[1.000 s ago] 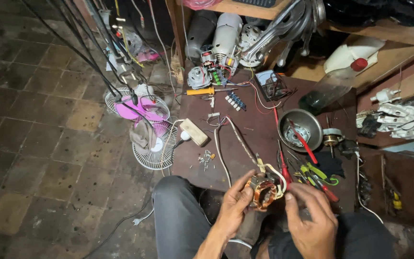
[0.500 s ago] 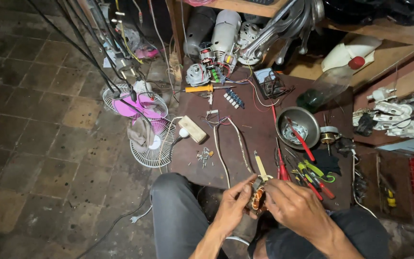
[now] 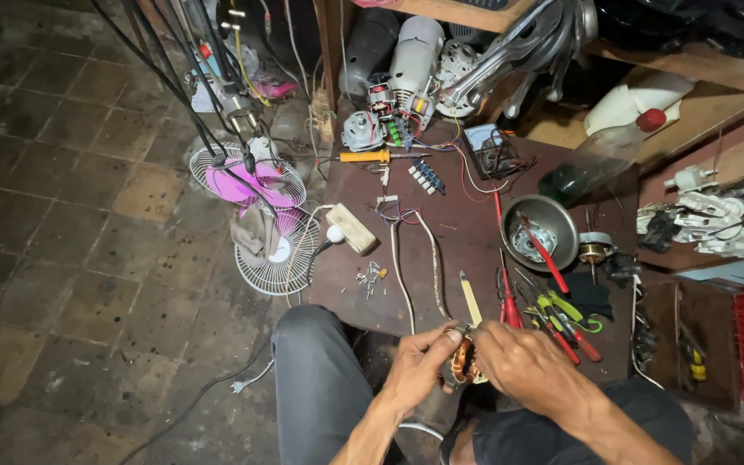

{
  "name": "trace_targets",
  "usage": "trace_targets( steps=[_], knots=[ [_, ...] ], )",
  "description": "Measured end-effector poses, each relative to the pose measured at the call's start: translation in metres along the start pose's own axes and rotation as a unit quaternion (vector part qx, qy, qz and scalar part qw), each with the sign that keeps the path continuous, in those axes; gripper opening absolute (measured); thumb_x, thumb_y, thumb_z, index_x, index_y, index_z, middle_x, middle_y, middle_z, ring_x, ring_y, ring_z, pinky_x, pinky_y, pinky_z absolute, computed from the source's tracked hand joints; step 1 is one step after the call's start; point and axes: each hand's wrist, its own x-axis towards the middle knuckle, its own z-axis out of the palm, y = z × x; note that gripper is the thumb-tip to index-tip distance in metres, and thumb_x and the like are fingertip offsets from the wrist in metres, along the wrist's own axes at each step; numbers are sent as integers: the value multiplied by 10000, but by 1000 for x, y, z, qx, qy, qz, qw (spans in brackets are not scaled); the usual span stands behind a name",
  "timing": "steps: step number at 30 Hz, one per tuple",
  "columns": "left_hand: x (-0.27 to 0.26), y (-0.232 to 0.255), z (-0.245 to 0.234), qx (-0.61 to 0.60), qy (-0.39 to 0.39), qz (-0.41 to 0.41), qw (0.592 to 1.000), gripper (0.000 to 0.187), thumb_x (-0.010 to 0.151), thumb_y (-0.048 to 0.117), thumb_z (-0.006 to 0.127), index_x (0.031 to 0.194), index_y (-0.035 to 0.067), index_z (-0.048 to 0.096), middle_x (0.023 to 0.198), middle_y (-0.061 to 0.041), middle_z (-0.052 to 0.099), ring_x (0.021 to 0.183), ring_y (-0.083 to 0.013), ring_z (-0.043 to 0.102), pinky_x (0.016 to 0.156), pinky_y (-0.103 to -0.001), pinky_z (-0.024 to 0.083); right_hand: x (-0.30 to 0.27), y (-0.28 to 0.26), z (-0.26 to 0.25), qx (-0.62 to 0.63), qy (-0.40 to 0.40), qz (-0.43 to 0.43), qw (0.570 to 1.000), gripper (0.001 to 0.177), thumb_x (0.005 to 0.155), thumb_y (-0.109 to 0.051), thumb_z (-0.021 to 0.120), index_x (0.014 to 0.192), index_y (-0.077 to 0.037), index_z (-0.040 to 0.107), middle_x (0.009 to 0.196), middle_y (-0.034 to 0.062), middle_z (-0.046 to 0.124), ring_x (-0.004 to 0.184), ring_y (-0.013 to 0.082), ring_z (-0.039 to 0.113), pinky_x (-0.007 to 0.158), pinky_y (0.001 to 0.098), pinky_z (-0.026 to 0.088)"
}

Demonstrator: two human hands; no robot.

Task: The person sits on the floor and works on a copper-wound electrical component, likely a motor stator. They use pliers to strip and adjust wires, then switch to a screwdriver to manipulate parts within the component.

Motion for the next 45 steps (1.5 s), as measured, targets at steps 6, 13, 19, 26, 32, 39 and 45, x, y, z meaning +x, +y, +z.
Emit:
trace_targets(
  steps=[6, 13, 19, 26, 32, 39, 45],
  knots=[
    [2, -1, 0, 5, 12, 0, 1000, 337, 892, 341, 665, 1049, 71, 792, 1467, -93, 609, 1003, -211, 729, 422, -238, 596, -4, 5, 19, 24, -1, 15, 1000, 142, 929, -114, 548, 808, -123, 475, 707, 44, 464, 458, 276, 529, 377, 452, 435],
    [1, -2, 2, 4, 16, -5, 1000, 315, 883, 338, 669, 980, 69, 800, 1465, -95, 614, 855, -146, 712, 447, -236, 591, -5, 3, 24, 87, 69, 42, 993, 175, 835, -40, 628, 752, -105, 488, 677, 41, 496, 425, 237, 481, 367, 413, 410],
    [1, -6, 2, -5, 1, 8, 1000, 273, 895, 300, 676, 873, 49, 781, 1305, -184, 706, 1394, -148, 550, 434, -249, 598, -7, 3, 26, 107, 108, 49, 987, 154, 845, -62, 643, 752, -89, 524, 690, 43, 533, 418, 225, 467, 365, 387, 384],
    [0, -7, 3, 13, 18, 3, 1000, 297, 873, 312, 704, 1010, 64, 791, 1415, -111, 652, 874, -164, 681, 378, -243, 569, -8, 9, 19, 142, -29, 84, 986, 70, 877, -119, 631, 832, -77, 599, 691, 57, 602, 495, 277, 607, 427, 459, 452],
    [5, -13, 0, 91, 20, 40, 995, 170, 868, 256, 698, 851, 108, 782, 1162, -92, 743, 1332, -89, 607, 947, -244, 473, -14, 14, 27, 77, -71, 58, 993, 136, 861, -199, 659, 838, -104, 565, 746, 80, 613, 569, 362, 646, 469, 507, 466],
    [1, -4, 2, 24, 20, 13, 999, 292, 872, 282, 687, 1007, 48, 798, 1438, -69, 645, 598, -114, 618, 440, -215, 540, -6, 0, 26, 121, 96, 52, 987, 164, 886, -112, 657, 751, -99, 564, 663, 30, 547, 458, 208, 504, 383, 398, 411],
    [0, -4, -2, 6, 0, 22, 1000, 232, 896, 269, 686, 898, 66, 799, 1480, -108, 604, 678, -160, 694, 440, -229, 568, 2, -4, 14, 151, 171, 23, 973, 73, 834, -22, 643, 798, -57, 589, 785, 46, 634, 597, 182, 603, 511, 329, 494]
  ],
)
